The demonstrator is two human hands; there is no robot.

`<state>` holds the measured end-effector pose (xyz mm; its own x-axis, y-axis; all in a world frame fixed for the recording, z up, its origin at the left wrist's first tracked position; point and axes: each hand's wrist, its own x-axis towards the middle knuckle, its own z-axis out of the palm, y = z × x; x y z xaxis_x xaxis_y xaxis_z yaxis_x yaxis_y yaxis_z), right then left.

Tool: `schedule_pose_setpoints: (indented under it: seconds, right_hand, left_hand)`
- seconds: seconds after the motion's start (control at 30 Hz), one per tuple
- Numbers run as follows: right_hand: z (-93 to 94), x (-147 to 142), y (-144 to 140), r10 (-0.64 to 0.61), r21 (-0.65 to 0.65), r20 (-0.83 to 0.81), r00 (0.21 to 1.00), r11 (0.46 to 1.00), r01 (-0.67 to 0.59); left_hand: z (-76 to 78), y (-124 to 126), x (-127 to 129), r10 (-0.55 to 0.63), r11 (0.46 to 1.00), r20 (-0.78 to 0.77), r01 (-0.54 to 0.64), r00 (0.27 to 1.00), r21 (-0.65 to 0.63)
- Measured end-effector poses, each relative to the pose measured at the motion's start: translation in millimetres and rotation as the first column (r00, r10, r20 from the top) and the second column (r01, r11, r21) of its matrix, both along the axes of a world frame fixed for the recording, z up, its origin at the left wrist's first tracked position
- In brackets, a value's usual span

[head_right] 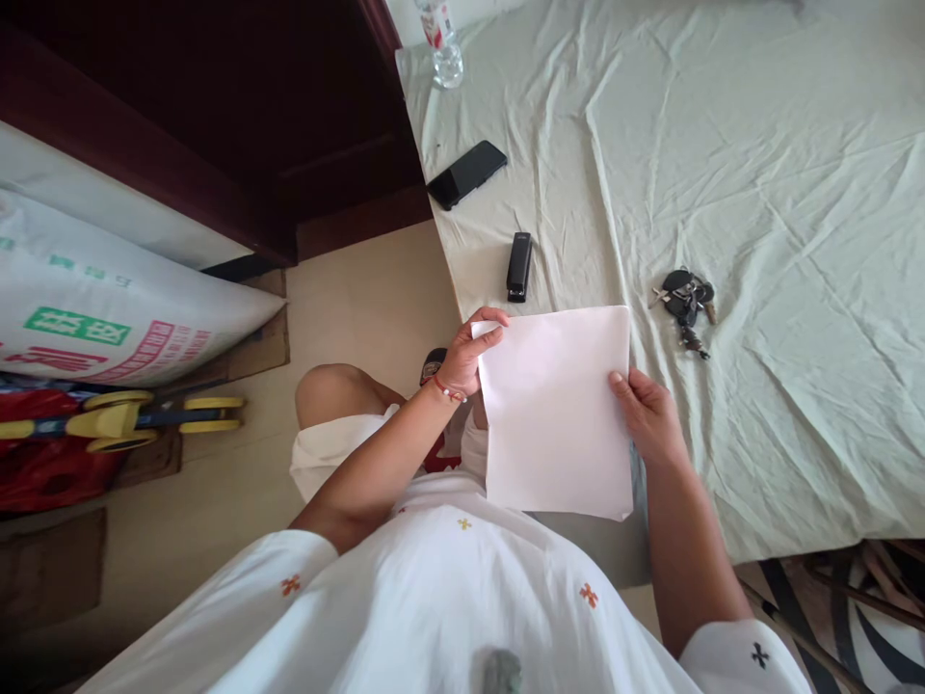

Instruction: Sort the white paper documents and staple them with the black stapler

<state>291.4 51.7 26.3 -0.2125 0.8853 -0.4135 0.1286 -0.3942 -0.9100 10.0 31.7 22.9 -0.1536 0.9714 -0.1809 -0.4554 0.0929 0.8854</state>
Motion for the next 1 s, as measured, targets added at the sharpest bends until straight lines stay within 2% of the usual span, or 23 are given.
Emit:
schedule_pose_setpoints:
  seconds: [0.27,0.43,0.63,0.7,0.8,0.9,1.0]
  right_hand:
    - [-5.0,6,10,0.01,0.03,0.012,1.0,0.999,-0.01]
    - [-6.3,10,14,-0.005,-0.027,0.021,1.0,1.0,0.006]
    - [-4.1,6,18,-0.011,-0.072,0.051,0.999,0.997,0.015]
    - [-3.4,5,21,-0.012,-0.044,0.056,0.998,0.999,0.014]
    - [-2.2,4,25,-0.008,0.008,0.074,0.997,1.0,0.008]
    - [-1.1,2,27,0.006,0.011,0.091,0.996,1.0,-0.007]
    - [-1.2,0,27,0.015,-0.005,0.088,0.996,1.0,-0.015]
  left_hand:
    - [-2.6,4,-3,0.054,0.998,0.035,-0.053,0.998,-0.045]
    - [-0.4,3,-11,0.13,0.966,-0.028,-0.133,0.991,-0.223]
    - [6.6,9,-15,0.122,0.921,-0.095,-0.148,0.988,-0.361]
    - [6.3,13,-14,0.123,0.924,-0.119,-0.158,0.985,-0.349]
    - [1.3,17,-15,0.121,0.953,-0.195,-0.169,0.973,-0.251]
    - [-9.4,18,-18,0.091,0.98,-0.316,-0.142,0.944,-0.143]
    - [-22.0,18,-21,0.07,0.988,-0.417,-0.121,0.906,-0.097]
